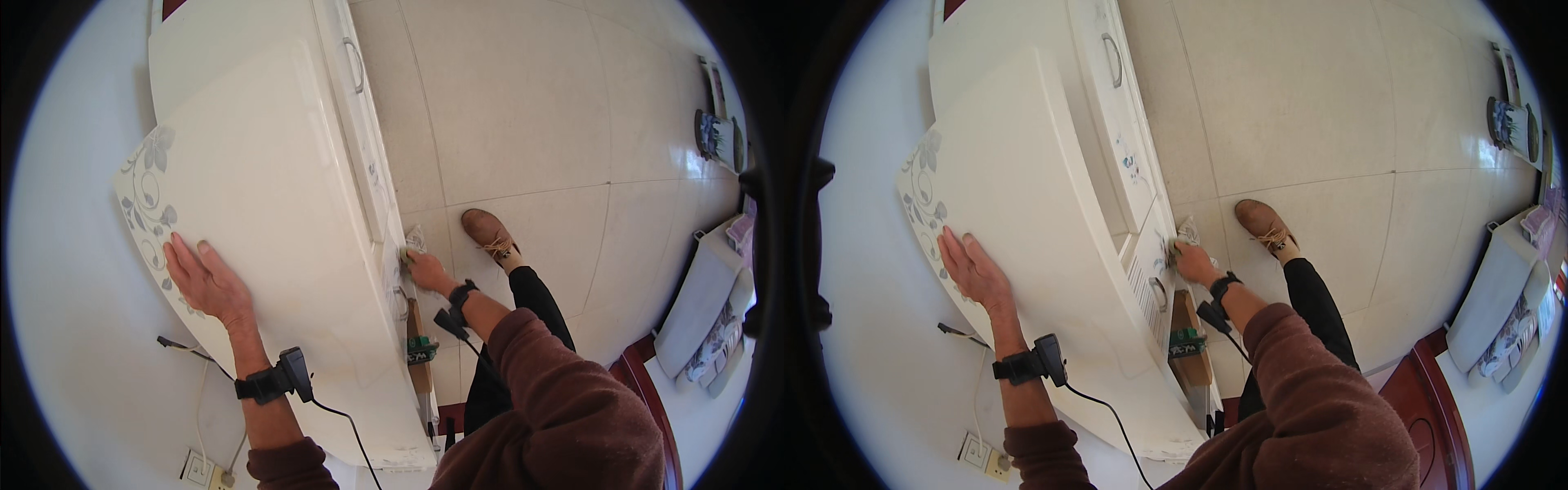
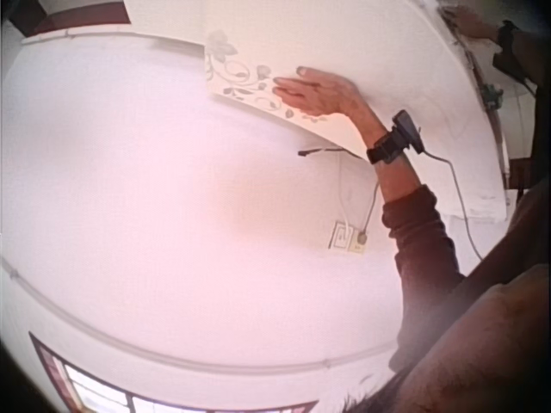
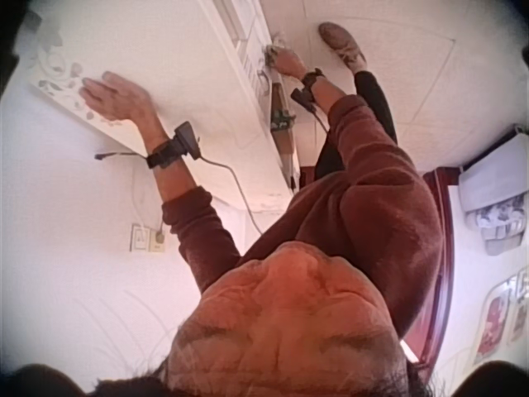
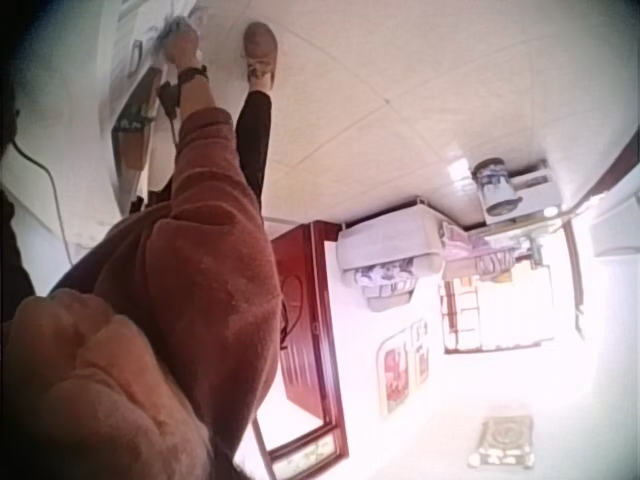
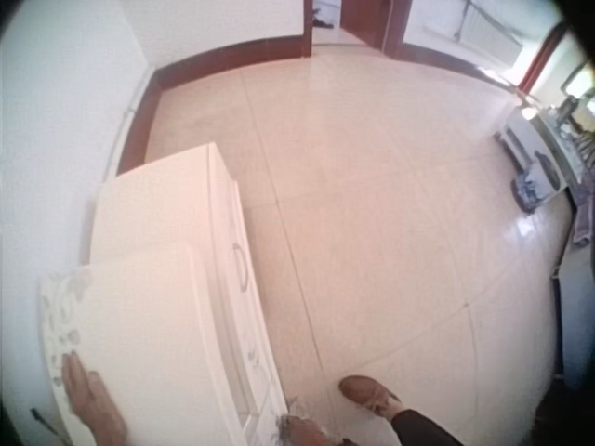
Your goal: The person wipes a reddish-brown door frame and a white cabinet with a cloth. They move a red plastic bowl, open and close drawers, and wipe the cabinet top, sides, and interior surfaces.
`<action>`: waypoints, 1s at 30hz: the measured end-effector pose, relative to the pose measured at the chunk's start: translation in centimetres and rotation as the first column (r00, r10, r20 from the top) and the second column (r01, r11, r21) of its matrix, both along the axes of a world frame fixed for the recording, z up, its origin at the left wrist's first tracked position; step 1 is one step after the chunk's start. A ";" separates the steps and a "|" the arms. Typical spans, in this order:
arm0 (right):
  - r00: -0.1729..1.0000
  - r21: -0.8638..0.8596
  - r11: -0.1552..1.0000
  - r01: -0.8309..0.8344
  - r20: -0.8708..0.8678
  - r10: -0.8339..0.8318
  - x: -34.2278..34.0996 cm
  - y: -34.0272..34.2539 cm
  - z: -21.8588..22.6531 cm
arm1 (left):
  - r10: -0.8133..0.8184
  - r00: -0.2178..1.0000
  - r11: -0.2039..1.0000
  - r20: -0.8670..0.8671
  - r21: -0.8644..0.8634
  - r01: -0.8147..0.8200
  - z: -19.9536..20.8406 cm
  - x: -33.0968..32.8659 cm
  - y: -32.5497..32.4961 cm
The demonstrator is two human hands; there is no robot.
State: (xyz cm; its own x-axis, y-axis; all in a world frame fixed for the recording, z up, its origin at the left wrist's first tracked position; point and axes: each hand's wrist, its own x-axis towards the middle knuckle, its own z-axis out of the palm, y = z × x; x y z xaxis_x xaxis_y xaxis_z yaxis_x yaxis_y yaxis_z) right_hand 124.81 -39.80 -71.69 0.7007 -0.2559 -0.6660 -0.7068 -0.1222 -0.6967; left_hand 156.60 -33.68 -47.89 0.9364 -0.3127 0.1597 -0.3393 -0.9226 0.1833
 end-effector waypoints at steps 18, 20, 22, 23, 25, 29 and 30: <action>0.928 0.215 0.922 0.321 -0.265 -0.261 -2.8 5.3 -0.3 | 0.047 0.999 0.997 -0.012 0.067 -0.046 0.3 -0.1 -0.1; 0.884 0.287 0.858 0.426 -0.334 -0.328 -1.9 4.5 -0.2 | 0.020 1.000 0.997 0.004 0.069 -0.020 0.1 -0.1 0.2; 0.874 0.191 0.875 0.446 -0.302 -0.380 -0.3 3.3 0.4 | -0.017 0.999 0.999 0.042 0.043 0.015 -0.2 0.1 0.4; 0.843 0.168 0.850 0.499 -0.321 -0.431 0.6 2.6 0.9 | -0.025 0.998 0.998 0.061 0.054 0.022 -0.4 0.3 0.6; 0.881 0.208 0.862 0.462 -0.223 -0.418 2.3 0.6 1.9 | -0.045 0.996 0.999 0.082 0.017 0.044 -0.6 0.4 0.8; 0.719 0.429 0.631 0.647 -0.068 -0.692 6.9 -3.7 4.0 | -0.034 0.993 0.993 0.116 0.115 0.021 -0.8 0.3 0.9; 0.717 0.463 0.642 0.611 0.019 -0.697 8.0 -5.1 4.5 | -0.034 0.992 0.991 0.119 0.129 0.018 -0.8 0.2 0.9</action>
